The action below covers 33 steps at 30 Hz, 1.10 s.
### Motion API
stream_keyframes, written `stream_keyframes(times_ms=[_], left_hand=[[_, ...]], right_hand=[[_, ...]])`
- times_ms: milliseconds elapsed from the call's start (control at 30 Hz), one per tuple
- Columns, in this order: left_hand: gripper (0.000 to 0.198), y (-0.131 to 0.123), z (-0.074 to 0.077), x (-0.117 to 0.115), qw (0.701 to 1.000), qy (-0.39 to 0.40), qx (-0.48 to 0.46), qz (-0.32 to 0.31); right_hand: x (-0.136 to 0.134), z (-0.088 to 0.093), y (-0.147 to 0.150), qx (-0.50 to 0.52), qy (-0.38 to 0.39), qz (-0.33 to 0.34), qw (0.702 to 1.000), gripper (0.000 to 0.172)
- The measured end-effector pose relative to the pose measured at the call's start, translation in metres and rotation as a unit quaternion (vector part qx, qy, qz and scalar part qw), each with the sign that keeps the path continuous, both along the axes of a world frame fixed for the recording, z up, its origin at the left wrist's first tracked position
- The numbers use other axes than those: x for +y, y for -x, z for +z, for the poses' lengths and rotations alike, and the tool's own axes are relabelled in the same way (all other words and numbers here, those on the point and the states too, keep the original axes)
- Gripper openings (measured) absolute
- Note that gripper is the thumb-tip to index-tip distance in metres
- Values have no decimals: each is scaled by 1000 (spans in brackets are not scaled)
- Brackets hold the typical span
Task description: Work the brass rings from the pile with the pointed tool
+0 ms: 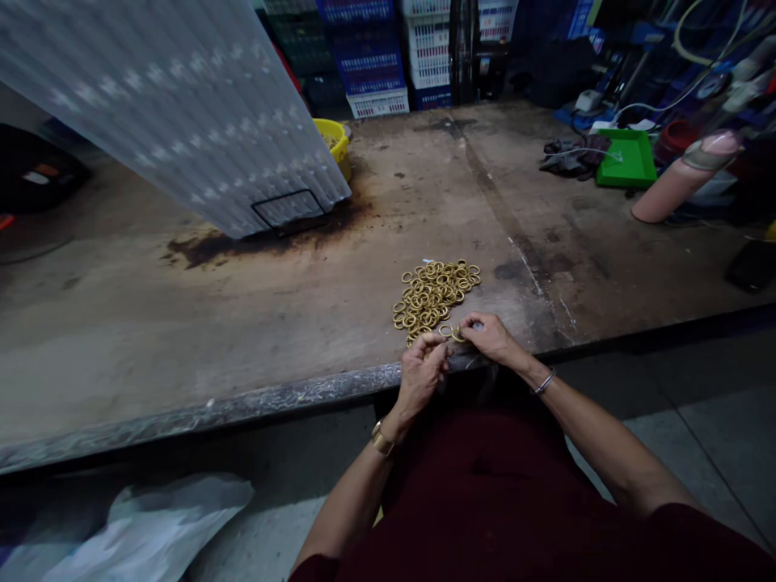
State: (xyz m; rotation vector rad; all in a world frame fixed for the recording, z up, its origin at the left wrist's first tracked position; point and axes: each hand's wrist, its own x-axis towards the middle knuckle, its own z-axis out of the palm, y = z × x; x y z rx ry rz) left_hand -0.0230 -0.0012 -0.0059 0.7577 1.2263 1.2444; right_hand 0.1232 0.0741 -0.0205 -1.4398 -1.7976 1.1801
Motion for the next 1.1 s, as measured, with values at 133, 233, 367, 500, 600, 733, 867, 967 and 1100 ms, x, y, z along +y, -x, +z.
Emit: stream_keyframes(times_ms=[133, 233, 367, 500, 600, 733, 867, 967, 1100], left_hand=[[21, -6, -3, 5, 991, -81, 102, 1], [19, -7, -5, 7, 985, -113, 127, -4], [12, -6, -6, 8, 984, -120, 131, -7], [8, -5, -4, 7, 981, -124, 147, -2], [9, -4, -4, 6, 980, -126, 153, 2], [18, -3, -4, 5, 994, -55, 87, -28], [34, -1, 0, 4, 996, 38, 14, -81], [38, 0, 3, 4, 993, 62, -34, -97], [38, 0, 5, 3, 989, 70, -75, -110]], right_hand=[[-6, 5, 0, 112, 107, 0, 988, 13], [-11, 8, 1, 167, 177, 0, 970, 15], [-14, 9, 3, 200, 218, -5, 955, 19], [-17, 8, 2, 183, 191, 6, 964, 28], [-18, 5, 2, 133, 113, 32, 984, 29], [-16, 3, 4, 86, 41, 28, 995, 29], [-16, 5, 5, 85, 52, 17, 995, 28], [-18, 7, 5, 96, 67, 16, 993, 27], [-17, 4, 4, 112, 74, 26, 991, 28]])
